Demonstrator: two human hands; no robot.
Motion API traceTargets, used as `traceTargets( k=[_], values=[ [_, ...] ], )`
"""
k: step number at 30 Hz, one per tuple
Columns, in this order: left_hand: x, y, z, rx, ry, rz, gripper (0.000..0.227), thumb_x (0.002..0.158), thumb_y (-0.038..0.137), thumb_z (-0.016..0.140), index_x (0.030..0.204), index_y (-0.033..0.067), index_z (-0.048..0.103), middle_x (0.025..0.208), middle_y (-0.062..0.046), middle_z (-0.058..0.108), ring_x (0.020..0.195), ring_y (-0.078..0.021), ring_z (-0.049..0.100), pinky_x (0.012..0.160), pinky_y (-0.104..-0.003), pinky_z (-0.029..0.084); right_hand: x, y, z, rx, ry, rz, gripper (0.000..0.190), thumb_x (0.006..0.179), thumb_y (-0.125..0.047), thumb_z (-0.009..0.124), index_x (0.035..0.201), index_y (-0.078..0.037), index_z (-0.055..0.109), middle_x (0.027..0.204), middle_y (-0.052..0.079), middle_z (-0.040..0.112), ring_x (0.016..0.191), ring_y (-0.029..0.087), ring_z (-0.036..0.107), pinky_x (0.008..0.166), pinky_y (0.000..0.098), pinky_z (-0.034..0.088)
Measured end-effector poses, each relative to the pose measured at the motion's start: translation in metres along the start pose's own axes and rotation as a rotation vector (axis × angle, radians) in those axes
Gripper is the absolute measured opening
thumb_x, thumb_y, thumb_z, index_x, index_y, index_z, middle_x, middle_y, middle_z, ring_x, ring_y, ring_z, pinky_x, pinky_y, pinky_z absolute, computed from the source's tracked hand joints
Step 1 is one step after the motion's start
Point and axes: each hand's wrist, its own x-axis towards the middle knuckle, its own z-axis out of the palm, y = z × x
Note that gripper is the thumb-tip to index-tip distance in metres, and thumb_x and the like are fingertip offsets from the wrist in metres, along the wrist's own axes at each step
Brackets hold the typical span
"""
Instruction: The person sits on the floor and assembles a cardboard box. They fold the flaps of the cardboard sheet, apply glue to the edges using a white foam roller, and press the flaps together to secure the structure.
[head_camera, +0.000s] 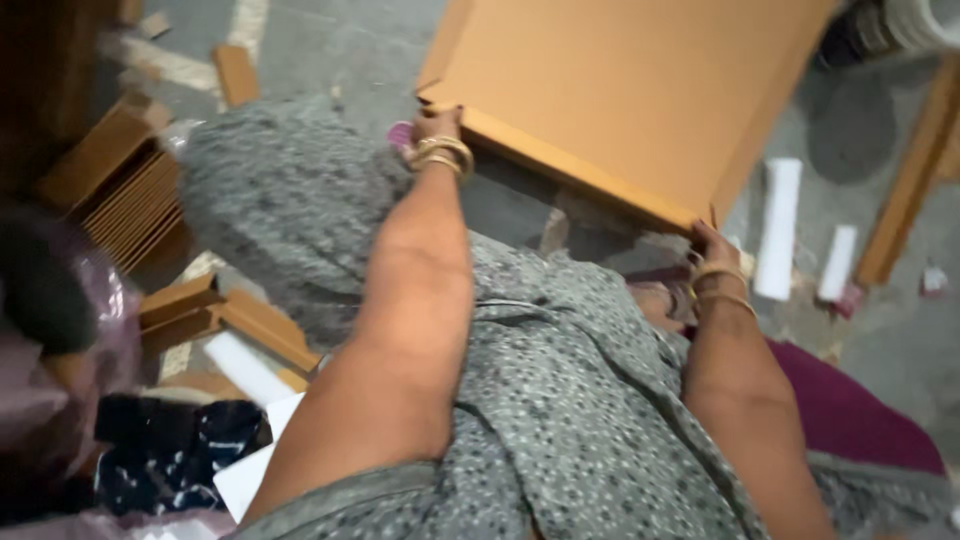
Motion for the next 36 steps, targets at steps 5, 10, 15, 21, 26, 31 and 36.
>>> traceTargets(
  k=[5,10,15,21,26,31,36],
  values=[
    [-0.019,0.01,-0.001,-0.077,0.158,0.031,0.092,0.066,0.041,0.091,0.142,0.0084,0.051,0.142,-0.018,0.057,0.139,-0.0364,0.045,0.117,-0.042,0.025,-0.012,-0.015,0.009,-0.127,-0.072,0.06,0.039,0.09,-0.04,0.079,0.115,-0.011,0.071,0.099,0.01,0.068,0.086,0.033,0.064,0.063,0.0424,0.047],
    [-0.011,0.003,0.004,-0.305,0.116,0.044,0.092,0.07,0.026,0.093,0.145,0.0035,0.044,0.135,-0.02,0.061,0.126,-0.0353,0.056,0.11,-0.041,0.039,-0.015,-0.012,0.01,-0.001,-0.059,0.09,0.042,0.094,-0.04,0.072,0.124,-0.01,0.066,0.111,0.013,0.067,0.1,0.033,0.063,0.079,0.0559,0.057],
    [0.011,-0.021,0.023,-0.691,-0.01,0.136,0.061,0.074,0.006,0.089,0.128,0.0004,0.061,0.112,-0.015,0.075,0.096,-0.0257,0.072,0.081,-0.035,0.059,-0.004,-0.001,0.009,0.037,-0.083,0.112,0.043,0.094,-0.044,0.069,0.125,-0.015,0.065,0.112,0.007,0.068,0.104,0.029,0.064,0.078,0.0563,0.058],
    [0.026,-0.037,0.03,-0.843,-0.095,0.042,0.064,0.076,0.003,0.088,0.133,0.0066,0.06,0.103,-0.009,0.073,0.078,-0.0181,0.068,0.056,-0.03,0.053,0.005,0.025,0.011,-0.04,0.054,-0.116,0.044,0.096,-0.041,0.071,0.125,-0.012,0.057,0.105,0.006,0.068,0.087,0.021,0.067,0.065,0.0464,0.056],
    [0.016,-0.039,0.025,-0.875,-0.075,0.041,0.081,0.078,0.003,0.087,0.148,0.0156,0.047,0.102,-0.004,0.071,0.08,-0.015,0.066,0.061,-0.028,0.054,-0.005,0.036,0.02,-0.024,0.056,-0.373,0.049,0.097,-0.033,0.072,0.133,-0.008,0.051,0.105,0.007,0.071,0.086,0.017,0.073,0.065,0.0314,0.06],
    [0.014,-0.04,0.026,-0.909,-0.111,0.067,0.064,0.079,0.001,0.083,0.137,0.0092,0.056,0.101,-0.005,0.07,0.083,-0.0161,0.065,0.064,-0.029,0.055,-0.007,0.03,0.022,-0.242,0.062,-0.522,0.045,0.106,-0.032,0.07,0.133,0.0,0.053,0.111,0.012,0.073,0.095,0.02,0.074,0.077,0.0306,0.06],
    [0.031,-0.049,0.034,-0.848,-0.114,0.161,0.049,0.082,0.003,0.085,0.125,0.0034,0.062,0.105,-0.006,0.071,0.085,-0.0179,0.067,0.069,-0.031,0.057,0.008,0.034,0.022,-0.188,-0.002,-0.37,0.056,0.103,-0.035,0.07,0.145,-0.007,0.046,0.109,0.012,0.075,0.094,0.02,0.074,0.083,0.0327,0.06]
  ],
)
